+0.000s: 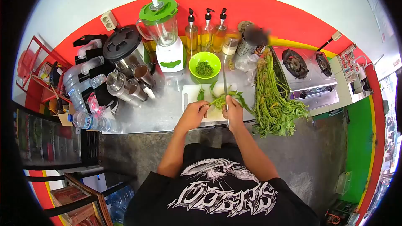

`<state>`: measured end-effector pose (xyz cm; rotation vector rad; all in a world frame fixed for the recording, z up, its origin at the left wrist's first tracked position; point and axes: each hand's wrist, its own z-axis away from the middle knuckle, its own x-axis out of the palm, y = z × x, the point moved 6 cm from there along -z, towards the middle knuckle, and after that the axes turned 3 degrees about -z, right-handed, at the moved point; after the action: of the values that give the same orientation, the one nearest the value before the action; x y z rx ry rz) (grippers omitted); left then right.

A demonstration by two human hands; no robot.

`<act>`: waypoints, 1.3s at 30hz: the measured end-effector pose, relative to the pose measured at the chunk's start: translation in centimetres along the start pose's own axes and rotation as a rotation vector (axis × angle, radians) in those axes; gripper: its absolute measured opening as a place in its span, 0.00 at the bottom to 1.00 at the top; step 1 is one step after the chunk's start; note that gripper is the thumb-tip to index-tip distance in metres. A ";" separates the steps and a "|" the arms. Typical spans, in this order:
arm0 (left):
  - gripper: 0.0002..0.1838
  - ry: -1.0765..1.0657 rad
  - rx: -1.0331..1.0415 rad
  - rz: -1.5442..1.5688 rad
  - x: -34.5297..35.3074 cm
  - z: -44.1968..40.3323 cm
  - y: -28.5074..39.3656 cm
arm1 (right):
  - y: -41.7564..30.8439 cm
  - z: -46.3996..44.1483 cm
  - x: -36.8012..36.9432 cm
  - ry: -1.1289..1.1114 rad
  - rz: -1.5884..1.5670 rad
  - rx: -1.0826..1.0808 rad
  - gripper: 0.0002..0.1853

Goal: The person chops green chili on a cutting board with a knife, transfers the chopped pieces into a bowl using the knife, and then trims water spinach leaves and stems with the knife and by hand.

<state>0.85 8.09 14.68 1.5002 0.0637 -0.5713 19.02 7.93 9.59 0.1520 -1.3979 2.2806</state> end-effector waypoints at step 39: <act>0.27 0.671 -0.224 -0.506 -5.3 7.0 -17.8 | 3.8 -1.6 -8.5 -0.056 0.894 -0.318 0.24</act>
<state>-12.86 3.73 1.00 1.3971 1.0165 -0.4136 25.15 5.09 2.99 -0.6373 -2.1314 2.6488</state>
